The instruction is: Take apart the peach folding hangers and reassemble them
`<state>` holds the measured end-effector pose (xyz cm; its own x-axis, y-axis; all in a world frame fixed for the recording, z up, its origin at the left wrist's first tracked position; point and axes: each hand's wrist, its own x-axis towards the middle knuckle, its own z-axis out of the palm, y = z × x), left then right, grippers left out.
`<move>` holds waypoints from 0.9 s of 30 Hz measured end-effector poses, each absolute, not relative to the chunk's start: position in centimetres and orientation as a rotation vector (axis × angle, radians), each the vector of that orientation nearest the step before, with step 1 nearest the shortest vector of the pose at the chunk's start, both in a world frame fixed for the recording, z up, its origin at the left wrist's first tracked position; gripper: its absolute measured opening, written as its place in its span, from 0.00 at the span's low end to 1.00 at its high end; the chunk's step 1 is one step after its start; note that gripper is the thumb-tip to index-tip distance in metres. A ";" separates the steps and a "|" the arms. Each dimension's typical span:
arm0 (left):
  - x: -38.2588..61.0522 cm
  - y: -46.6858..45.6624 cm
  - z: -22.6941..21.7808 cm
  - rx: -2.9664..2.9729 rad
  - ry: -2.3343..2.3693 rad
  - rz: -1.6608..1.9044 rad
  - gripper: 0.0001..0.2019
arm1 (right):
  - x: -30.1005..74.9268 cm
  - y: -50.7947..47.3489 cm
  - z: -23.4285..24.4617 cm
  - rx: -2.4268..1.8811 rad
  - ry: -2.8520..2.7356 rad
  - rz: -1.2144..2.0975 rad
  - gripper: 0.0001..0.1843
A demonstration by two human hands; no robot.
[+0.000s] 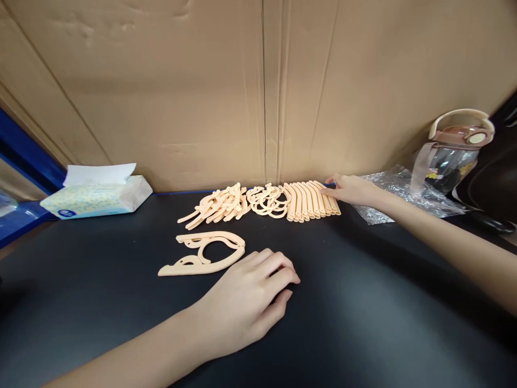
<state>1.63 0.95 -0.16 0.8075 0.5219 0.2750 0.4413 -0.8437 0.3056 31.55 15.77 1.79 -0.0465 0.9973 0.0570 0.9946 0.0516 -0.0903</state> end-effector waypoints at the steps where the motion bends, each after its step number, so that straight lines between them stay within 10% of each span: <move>1: 1.6 1.0 -0.2 2.766 0.748 0.513 0.09 | 31.6 15.7 1.7 -2.095 -2.195 0.041 0.29; 27: 1.2 0.8 -0.2 2.781 0.910 0.856 0.08 | 26.4 8.9 5.6 -1.275 -2.430 0.157 0.16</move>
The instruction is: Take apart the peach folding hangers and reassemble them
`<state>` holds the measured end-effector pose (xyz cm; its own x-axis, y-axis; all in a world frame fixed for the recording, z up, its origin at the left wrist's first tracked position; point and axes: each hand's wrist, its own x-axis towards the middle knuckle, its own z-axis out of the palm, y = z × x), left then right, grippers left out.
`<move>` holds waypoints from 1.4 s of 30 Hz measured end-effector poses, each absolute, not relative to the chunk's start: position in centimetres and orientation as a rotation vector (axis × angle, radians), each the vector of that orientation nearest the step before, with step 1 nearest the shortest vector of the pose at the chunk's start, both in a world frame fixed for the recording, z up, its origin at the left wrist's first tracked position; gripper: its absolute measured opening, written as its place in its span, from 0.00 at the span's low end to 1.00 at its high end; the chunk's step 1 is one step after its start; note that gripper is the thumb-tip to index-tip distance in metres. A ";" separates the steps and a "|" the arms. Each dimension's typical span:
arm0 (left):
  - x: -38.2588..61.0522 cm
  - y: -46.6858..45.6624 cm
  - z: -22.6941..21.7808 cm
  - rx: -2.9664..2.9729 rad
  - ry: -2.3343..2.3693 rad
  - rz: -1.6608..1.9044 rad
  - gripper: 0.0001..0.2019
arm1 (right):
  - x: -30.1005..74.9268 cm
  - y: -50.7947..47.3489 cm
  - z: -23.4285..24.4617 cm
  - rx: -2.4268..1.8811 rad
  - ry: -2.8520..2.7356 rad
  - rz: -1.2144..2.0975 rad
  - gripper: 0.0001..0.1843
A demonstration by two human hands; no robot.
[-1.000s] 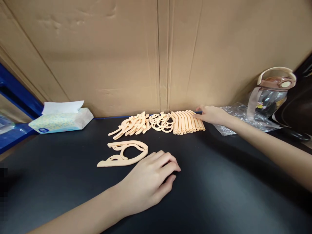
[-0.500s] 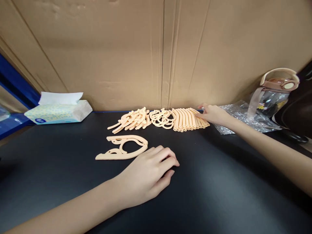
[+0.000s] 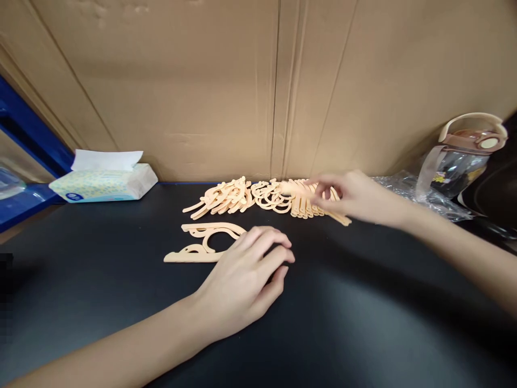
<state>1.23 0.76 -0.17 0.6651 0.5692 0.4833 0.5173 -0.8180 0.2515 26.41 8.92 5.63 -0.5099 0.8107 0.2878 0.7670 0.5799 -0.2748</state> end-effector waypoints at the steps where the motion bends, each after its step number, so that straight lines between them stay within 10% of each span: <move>1: 1.2 0.7 -0.1 2.775 0.947 0.932 0.10 | 25.6 7.9 5.2 -1.223 -2.498 0.175 0.13; 42: -2.0 4.9 2.6 2.594 1.695 0.851 0.09 | 24.0 3.1 -0.6 -0.956 -2.553 0.143 0.05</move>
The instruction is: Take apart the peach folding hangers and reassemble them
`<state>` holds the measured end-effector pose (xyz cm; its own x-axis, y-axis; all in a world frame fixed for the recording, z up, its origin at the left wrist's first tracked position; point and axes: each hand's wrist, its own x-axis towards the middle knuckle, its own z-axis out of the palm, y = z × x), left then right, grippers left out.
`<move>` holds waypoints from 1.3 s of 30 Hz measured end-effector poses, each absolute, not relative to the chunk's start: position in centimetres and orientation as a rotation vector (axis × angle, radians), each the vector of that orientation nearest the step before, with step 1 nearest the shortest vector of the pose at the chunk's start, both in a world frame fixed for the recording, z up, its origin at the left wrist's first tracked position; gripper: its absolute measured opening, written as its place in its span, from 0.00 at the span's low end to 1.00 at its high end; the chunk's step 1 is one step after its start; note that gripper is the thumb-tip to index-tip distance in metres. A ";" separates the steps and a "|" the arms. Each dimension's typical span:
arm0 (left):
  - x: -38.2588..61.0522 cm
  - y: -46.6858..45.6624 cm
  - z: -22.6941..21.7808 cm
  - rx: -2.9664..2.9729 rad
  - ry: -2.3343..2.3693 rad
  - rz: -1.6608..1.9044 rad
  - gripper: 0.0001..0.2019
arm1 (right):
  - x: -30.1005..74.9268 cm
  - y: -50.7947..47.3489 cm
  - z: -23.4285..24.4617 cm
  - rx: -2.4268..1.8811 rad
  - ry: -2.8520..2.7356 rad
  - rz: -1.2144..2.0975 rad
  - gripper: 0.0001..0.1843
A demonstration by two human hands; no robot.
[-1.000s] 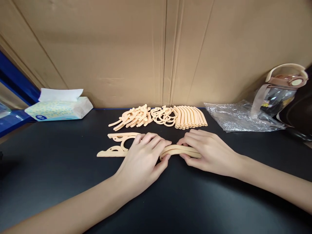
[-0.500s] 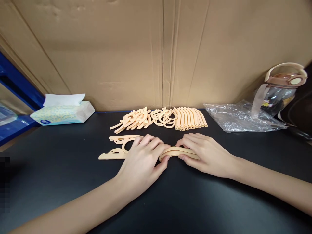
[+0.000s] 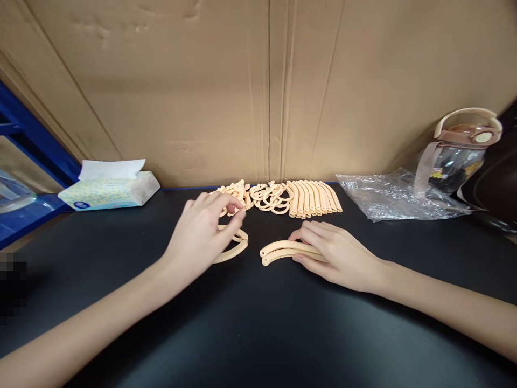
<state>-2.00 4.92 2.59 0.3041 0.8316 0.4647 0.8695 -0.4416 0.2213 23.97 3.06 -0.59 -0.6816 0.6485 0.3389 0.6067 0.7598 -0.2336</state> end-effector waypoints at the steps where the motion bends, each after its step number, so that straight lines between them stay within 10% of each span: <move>1: -2.6 5.5 2.7 -2.452 -1.663 -0.787 0.09 | 24.0 3.1 -0.6 -0.959 -2.555 0.146 0.05; 39: -3.1 8.7 0.8 -2.293 -1.390 -0.512 0.13 | 23.4 3.4 -0.6 -0.923 -2.588 0.115 0.05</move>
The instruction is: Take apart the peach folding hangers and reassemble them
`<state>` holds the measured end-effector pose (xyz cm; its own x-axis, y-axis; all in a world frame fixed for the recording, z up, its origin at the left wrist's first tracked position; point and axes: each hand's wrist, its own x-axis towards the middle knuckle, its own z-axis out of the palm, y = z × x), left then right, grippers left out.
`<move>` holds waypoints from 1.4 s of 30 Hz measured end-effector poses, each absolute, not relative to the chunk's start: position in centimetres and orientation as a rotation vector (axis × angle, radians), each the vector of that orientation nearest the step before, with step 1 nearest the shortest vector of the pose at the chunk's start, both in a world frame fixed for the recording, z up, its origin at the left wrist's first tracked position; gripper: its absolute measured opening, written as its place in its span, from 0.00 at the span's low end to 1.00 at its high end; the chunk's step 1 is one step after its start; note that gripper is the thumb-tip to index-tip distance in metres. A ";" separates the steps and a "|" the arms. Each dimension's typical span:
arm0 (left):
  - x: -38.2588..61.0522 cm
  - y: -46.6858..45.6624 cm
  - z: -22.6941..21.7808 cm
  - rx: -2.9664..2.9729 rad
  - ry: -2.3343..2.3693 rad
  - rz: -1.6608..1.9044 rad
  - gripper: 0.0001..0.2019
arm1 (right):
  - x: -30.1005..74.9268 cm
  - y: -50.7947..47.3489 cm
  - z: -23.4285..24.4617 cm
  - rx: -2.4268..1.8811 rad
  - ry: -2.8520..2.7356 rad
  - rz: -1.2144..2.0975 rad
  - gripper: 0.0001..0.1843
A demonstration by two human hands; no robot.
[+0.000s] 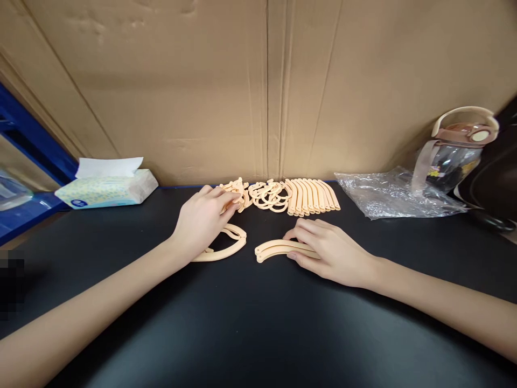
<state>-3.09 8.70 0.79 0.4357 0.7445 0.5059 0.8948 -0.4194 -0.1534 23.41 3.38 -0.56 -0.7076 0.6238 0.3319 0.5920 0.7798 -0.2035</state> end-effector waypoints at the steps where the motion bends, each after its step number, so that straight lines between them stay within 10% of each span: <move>1: -3.2 8.8 0.7 -2.310 -1.374 -0.509 0.13 | 23.4 3.4 -0.6 -0.922 -2.588 0.116 0.05; 25: -1.1 5.6 3.1 -2.722 -2.068 -1.584 0.11 | 23.7 3.5 -0.9 -1.009 -2.509 0.030 0.05; 35: -0.5 3.3 3.9 -3.097 -2.522 -1.232 0.10 | 24.3 3.7 -1.1 -1.076 -2.181 0.150 0.19; 42: -0.9 3.9 3.5 -3.357 -2.262 -1.009 0.08 | 24.5 3.3 -0.7 -0.802 -2.204 0.085 0.06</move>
